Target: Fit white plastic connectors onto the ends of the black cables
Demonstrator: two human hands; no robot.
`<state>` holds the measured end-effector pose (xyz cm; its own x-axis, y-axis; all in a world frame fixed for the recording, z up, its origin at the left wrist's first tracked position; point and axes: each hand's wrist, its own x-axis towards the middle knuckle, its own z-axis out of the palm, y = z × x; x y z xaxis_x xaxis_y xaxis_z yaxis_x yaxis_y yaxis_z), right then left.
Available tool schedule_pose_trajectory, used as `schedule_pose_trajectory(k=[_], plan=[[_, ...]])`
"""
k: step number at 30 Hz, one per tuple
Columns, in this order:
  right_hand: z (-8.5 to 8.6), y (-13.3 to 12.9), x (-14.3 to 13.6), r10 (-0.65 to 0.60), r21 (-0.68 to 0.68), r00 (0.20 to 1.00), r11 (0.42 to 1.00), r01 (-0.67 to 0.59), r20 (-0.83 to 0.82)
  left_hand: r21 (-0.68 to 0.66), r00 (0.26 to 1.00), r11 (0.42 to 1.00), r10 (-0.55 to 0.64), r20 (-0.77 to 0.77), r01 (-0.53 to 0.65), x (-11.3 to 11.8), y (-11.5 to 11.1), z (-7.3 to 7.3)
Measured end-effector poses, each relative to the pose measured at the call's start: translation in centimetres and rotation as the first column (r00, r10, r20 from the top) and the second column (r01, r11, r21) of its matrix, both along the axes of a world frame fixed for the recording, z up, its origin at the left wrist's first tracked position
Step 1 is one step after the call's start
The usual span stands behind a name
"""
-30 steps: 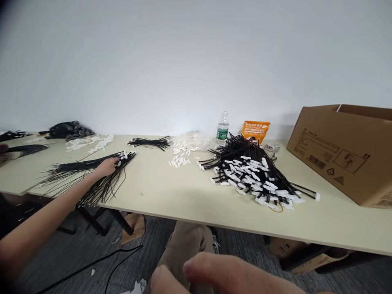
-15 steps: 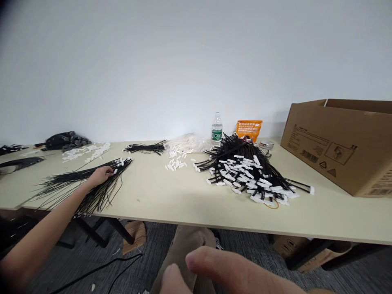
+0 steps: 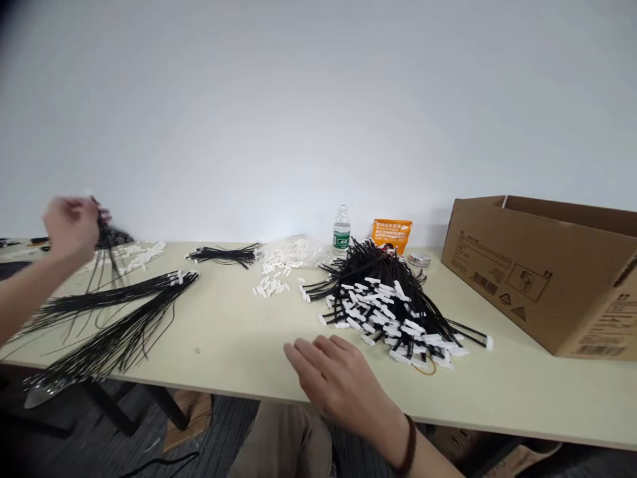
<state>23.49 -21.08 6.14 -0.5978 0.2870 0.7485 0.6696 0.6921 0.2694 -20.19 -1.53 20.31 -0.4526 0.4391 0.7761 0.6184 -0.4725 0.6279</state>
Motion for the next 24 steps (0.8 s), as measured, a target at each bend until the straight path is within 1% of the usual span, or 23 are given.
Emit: schedule_pose_trajectory(k=[1, 2, 3, 4, 5, 6, 7, 8, 9, 10, 11, 12, 13, 14, 15, 16, 17, 18, 19, 20, 21, 22, 24], plan=[[-0.9, 0.9, 0.0, -0.039, -0.053, 0.999, 0.998, 0.038, -0.001, 0.105, 0.997, 0.993, -0.062, 0.042, 0.057, 1.2, -0.2, 2.1], [-1.8, 1.7, 0.1, -0.056, -0.095, 0.998, 0.994, 0.056, 0.002, 0.193, 0.99, 0.973, -0.136, 0.035, 0.127, 2.7, -0.5, 4.0], [-2.4, 2.4, 0.1, -0.077, -0.143, 0.997, 0.987, 0.075, -0.003, 0.238, 0.976, 0.949, -0.215, 0.01, 0.207, 4.3, -1.0, 5.6], [-2.8, 3.2, 0.0, -0.094, -0.185, 0.995, 0.979, 0.089, -0.017, 0.253, 0.958, 0.926, -0.288, -0.012, 0.281, 6.2, -1.8, 6.9], [-3.0, 4.0, 0.0, -0.113, -0.235, 0.993, 0.967, 0.101, -0.041, 0.242, 0.94, 0.913, -0.34, 0.012, 0.327, 8.1, -2.6, 7.7], [-2.9, 4.8, -0.1, -0.134, -0.294, 0.989, 0.949, 0.109, -0.064, 0.214, 0.916, 0.901, -0.397, 0.057, 0.377, 10.1, -3.5, 8.2], [-2.7, 5.8, -0.3, -0.16, -0.36, 0.984, 0.925, 0.12, -0.083, 0.171, 0.877, 0.881, -0.463, 0.126, 0.44, 12.0, -4.4, 8.1], [-2.3, 6.9, -0.4, -0.191, -0.427, 0.976, 0.895, 0.13, -0.101, 0.104, 0.816, 0.842, -0.538, 0.21, 0.529, 13.9, -5.1, 7.7], [-1.9, 8.2, -0.6, -0.223, -0.478, 0.967, 0.867, 0.141, -0.12, 0.051, 0.744, 0.793, -0.591, 0.313, 0.608, 15.5, -5.6, 6.8], [-1.5, 9.7, -0.9, -0.265, -0.521, 0.955, 0.838, 0.159, -0.134, 0.004, 0.672, 0.745, -0.605, 0.427, 0.667, 17.0, -5.8, 5.6], [-1.2, 11.3, -1.1, -0.296, -0.567, 0.946, 0.805, 0.174, -0.13, -0.038, 0.594, 0.685, -0.602, 0.534, 0.728, 18.2, -5.7, 4.0], [-1.1, 12.9, -1.4, -0.329, -0.608, 0.937, 0.77, 0.194, -0.119, -0.064, 0.521, 0.627, -0.582, 0.624, 0.777, 19.2, -5.2, 2.2], [-1.1, 14.6, -1.8, -0.343, -0.624, 0.933, 0.753, 0.207, -0.104, -0.091, 0.459, 0.566, -0.552, 0.696, 0.819, 19.9, -4.4, 0.0], [-1.3, 16.2, -2.1, -0.352, -0.634, 0.932, 0.741, 0.219, -0.089, -0.132, 0.414, 0.502, -0.505, 0.757, 0.855, 20.5, -3.4, -2.4], [-1.7, 17.6, -2.5, -0.353, -0.648, 0.933, 0.726, 0.229, -0.066, -0.171, 0.384, 0.44, -0.458, 0.801, 0.882, 20.9, -2.3, -4.9], [-2.2, 19.0, -3.0, -0.353, -0.66, 0.935, 0.712, 0.239, -0.042, -0.207, 0.372, 0.396, -0.403, 0.836, 0.894, 21.2, -1.2, -7.5], [-2.7, 20.2, -3.4, -0.35, -0.672, 0.937, 0.697, 0.25, -0.014, -0.243, 0.375, 0.373, -0.335, 0.864, 0.895, 21.3, -0.1, -10.1], [-3.3, 21.2, -4.0, -0.353, -0.679, 0.936, 0.684, 0.267, 0.012, -0.269, 0.368, 0.328, -0.292, 0.883, 0.906, 21.4, 0.8, -12.4], [-3.8, 22.0, -4.5, -0.359, -0.683, 0.932, 0.673, 0.285, 0.035, -0.29, 0.362, 0.275, -0.265, 0.894, 0.917, 21.3, 1.7, -14.5], [-4.3, 22.6, -5.1, -0.372, -0.679, 0.927, 0.668, 0.305, 0.051, -0.301, 0.36, 0.25, -0.245, 0.9, 0.92, 21.2, 2.3, -16.3], [-4.8, 23.0, -5.6, -0.383, -0.675, 0.922, 0.665, 0.32, 0.06, -0.298, 0.349, 0.223, -0.245, 0.905, 0.928, 21.0, 2.8, -17.6], [-5.2, 23.3, -6.1, -0.392, -0.67, 0.917, 0.663, 0.335, 0.072, -0.294, 0.337, 0.183, -0.281, 0.899, 0.938, 20.8, 3.2, -18.4], [-5.8, 23.5, -6.7, -0.401, -0.637, 0.909, 0.674, 0.375, 0.111, -0.294, 0.321, 0.129, -0.377, 0.869, 0.947, 20.2, 3.6, -19.1]])
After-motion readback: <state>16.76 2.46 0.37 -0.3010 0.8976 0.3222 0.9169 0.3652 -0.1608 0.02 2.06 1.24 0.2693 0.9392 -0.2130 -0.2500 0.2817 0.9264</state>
